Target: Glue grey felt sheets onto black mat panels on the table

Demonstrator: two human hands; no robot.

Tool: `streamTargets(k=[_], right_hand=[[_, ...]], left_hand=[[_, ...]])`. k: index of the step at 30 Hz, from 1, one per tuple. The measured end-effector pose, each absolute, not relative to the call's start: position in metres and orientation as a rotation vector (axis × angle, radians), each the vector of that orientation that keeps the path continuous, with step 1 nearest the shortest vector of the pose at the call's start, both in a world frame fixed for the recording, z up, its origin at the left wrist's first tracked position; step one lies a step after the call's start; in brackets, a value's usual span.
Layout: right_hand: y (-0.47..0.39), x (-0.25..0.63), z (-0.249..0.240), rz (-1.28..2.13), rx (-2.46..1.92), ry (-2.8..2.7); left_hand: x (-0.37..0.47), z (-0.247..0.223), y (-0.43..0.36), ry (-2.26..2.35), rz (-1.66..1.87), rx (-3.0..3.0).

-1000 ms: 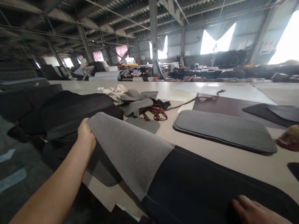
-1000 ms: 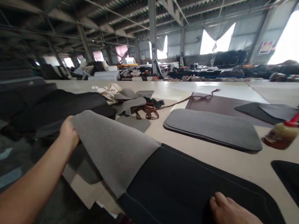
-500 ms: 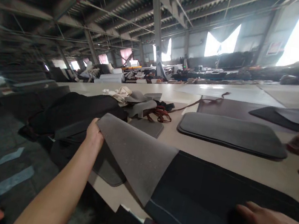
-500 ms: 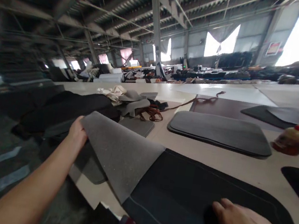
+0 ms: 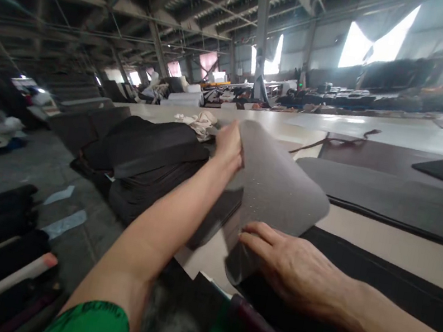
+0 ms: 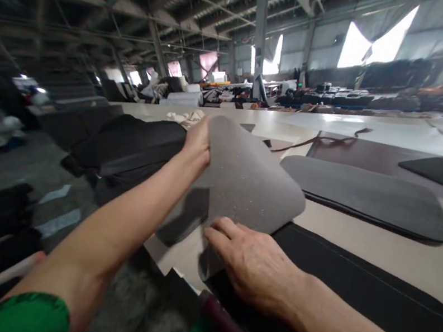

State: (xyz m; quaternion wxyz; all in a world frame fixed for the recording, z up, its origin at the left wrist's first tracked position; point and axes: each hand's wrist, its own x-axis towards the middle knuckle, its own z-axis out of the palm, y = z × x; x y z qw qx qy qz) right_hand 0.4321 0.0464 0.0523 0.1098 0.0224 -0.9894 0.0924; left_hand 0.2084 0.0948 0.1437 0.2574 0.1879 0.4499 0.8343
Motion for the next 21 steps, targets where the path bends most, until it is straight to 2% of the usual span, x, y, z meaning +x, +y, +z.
streamTargets(k=[8, 12, 15, 16, 18, 21], right_hand=[[0.077, 0.412, 0.022, 0.004, 0.314, -3.193], [0.085, 0.406, 0.012, -0.016, 0.251, -3.210], [0.090, 0.403, 0.016, 0.056, 0.183, -3.204], [0.092, 0.402, 0.020, 0.071, 0.174, -3.215], [0.096, 0.400, 0.030, 0.037, 0.172, -3.245], [0.103, 0.397, 0.041, -0.038, 0.198, -3.242]], left_hand=[[0.239, 0.102, 0.082, 1.275, 2.077, 0.645], [0.265, 0.073, 0.026, 1.411, 2.108, 0.830], [0.306, 0.031, -0.030, 1.473, 2.052, 1.245], [0.320, 0.015, -0.047, 1.437, 1.962, 1.441], [0.340, -0.014, -0.070, 1.334, 1.661, 2.206], [0.351, -0.039, -0.079, 1.396, 1.167, 2.492]])
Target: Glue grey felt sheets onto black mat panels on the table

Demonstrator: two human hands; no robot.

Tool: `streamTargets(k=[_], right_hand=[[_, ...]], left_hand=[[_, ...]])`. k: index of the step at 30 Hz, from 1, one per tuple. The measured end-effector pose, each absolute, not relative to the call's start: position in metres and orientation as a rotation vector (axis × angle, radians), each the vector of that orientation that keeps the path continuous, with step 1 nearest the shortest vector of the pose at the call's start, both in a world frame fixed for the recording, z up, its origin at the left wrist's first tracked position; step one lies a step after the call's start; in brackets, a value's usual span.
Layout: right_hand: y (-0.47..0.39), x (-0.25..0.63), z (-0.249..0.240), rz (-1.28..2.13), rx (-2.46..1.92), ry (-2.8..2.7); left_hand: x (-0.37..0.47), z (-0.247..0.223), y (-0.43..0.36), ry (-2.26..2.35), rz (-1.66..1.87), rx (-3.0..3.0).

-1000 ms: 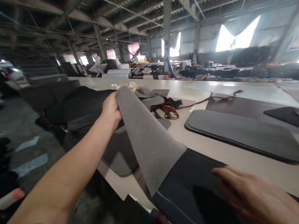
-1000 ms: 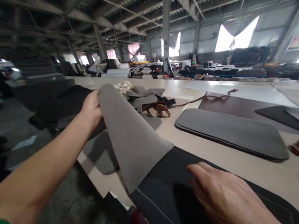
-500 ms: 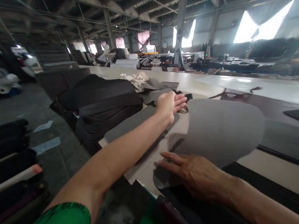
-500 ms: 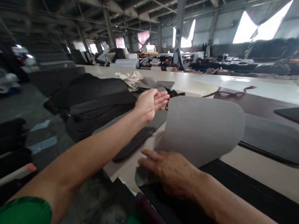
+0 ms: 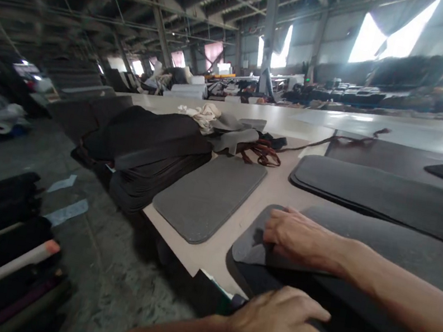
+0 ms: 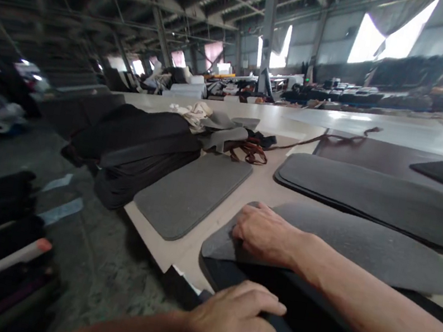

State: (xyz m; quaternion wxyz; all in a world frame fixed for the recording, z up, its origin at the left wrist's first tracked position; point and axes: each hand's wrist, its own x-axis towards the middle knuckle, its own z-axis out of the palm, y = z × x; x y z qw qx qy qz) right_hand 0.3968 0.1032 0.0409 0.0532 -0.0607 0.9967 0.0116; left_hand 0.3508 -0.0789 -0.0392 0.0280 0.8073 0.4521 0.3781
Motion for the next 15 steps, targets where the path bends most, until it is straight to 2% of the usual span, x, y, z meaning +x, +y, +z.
streamTargets(k=[2, 5, 11, 15], right_hand=[[0.107, 0.394, 0.042, 0.029, -0.192, 3.044], [0.110, 0.389, 0.040, 0.040, -0.228, 3.037], [0.114, 0.374, 0.052, 0.099, -0.238, 3.057], [0.118, 0.360, 0.067, 0.209, -0.269, 3.083]], left_hand=[[0.348, -0.044, -0.075, 1.547, 0.939, 2.376], [0.343, -0.046, -0.069, 1.669, 0.821, 2.205], [0.348, -0.055, -0.074, 1.630, 0.946, 1.995], [0.348, -0.050, -0.072, 1.668, 1.094, 1.584]])
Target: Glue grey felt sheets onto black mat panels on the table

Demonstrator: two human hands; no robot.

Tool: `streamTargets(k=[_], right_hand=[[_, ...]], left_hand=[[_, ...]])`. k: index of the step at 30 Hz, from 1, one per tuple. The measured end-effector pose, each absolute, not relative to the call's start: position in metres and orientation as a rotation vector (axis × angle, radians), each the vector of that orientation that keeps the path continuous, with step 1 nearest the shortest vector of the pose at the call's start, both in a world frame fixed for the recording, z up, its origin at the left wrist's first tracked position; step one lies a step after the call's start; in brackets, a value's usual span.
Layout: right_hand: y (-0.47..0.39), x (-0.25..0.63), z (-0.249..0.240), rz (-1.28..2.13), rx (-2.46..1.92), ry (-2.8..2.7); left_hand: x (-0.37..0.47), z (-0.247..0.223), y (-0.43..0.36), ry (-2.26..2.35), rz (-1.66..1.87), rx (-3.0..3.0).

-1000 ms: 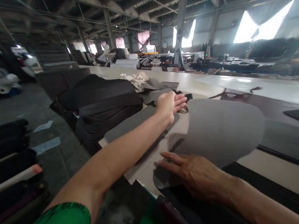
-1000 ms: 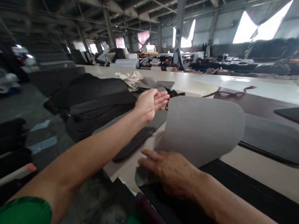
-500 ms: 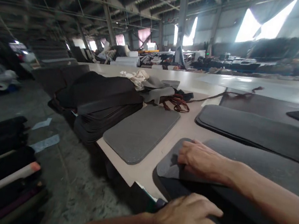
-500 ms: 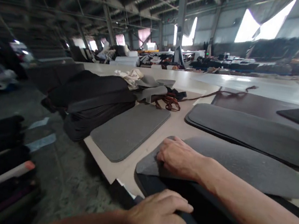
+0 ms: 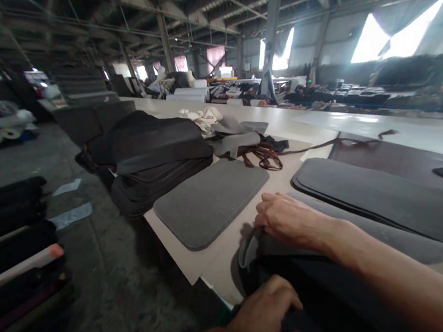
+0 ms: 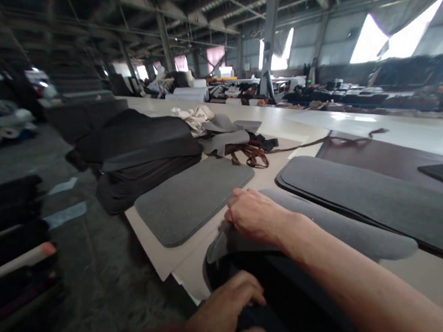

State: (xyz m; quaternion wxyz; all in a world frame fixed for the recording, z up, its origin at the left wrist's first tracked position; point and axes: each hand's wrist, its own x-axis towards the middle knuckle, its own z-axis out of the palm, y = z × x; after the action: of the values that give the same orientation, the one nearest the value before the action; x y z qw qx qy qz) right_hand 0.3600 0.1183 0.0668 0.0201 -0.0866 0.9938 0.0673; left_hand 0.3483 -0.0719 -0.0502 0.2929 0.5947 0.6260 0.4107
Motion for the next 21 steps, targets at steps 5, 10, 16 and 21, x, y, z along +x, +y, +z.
streamTargets(k=[5, 10, 16, 21], right_hand=[[0.124, 0.342, 0.074, 0.366, -0.426, 3.086], [0.131, 0.331, 0.078, 0.459, -0.489, 3.095], [0.139, 0.322, 0.088, 0.547, -0.473, 3.158], [0.141, 0.321, 0.116, 0.679, -0.195, 3.294]], left_hand=[[0.347, -0.050, -0.066, 1.594, 1.283, 1.215], [0.347, -0.055, -0.062, 1.467, 1.277, 0.797], [0.348, -0.057, -0.063, 1.497, 1.290, 0.782], [0.347, -0.057, -0.061, 1.479, 1.284, 0.716]])
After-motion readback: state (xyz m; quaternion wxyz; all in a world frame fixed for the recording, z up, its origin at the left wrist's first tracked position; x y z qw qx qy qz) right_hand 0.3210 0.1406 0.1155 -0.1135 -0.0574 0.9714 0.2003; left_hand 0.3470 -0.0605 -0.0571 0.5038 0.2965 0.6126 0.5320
